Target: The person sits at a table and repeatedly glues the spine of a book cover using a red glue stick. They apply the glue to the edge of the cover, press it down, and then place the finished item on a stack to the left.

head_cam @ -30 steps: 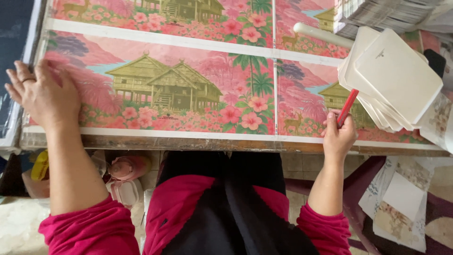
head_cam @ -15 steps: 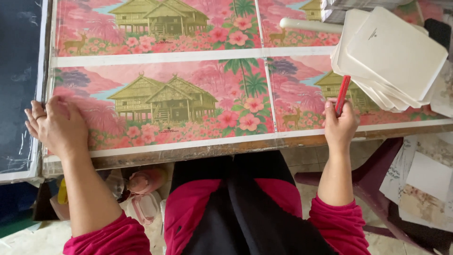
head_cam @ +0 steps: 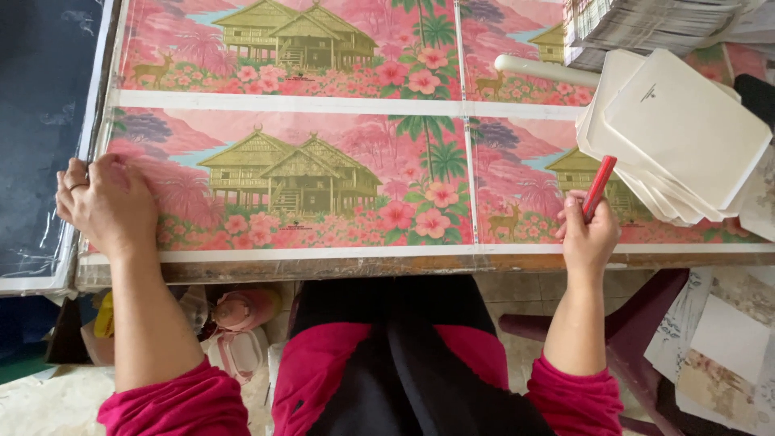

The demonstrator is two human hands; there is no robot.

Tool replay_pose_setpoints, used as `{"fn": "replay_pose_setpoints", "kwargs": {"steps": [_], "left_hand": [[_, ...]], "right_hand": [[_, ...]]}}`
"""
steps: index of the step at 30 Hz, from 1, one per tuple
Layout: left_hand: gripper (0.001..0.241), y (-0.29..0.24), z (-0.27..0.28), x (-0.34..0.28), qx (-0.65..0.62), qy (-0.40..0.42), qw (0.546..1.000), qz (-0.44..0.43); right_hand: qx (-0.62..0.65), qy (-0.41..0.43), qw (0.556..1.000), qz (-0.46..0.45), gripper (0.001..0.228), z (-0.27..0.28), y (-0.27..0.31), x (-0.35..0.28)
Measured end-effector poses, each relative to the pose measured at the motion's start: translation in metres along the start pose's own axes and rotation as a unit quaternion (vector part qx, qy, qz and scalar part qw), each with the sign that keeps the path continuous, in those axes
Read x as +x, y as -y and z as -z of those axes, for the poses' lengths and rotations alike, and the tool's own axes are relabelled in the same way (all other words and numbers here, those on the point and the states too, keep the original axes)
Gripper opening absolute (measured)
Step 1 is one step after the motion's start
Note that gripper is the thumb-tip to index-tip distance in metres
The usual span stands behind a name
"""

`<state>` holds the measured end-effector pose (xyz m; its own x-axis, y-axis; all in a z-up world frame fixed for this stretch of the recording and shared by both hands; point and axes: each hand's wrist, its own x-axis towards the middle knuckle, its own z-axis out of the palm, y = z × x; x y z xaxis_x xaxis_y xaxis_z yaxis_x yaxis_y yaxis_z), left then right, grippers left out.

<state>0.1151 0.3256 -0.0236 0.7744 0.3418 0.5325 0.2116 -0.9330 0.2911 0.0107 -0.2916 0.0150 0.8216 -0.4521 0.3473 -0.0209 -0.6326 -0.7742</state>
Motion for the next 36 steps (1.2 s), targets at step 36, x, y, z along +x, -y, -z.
{"fn": "replay_pose_setpoints", "kwargs": {"steps": [36], "left_hand": [[0.026,-0.008,0.007,-0.013,0.050,-0.023,0.998,-0.040]], "right_hand": [[-0.171,-0.073,0.970,0.158,0.026,-0.004,-0.015,-0.024]]}}
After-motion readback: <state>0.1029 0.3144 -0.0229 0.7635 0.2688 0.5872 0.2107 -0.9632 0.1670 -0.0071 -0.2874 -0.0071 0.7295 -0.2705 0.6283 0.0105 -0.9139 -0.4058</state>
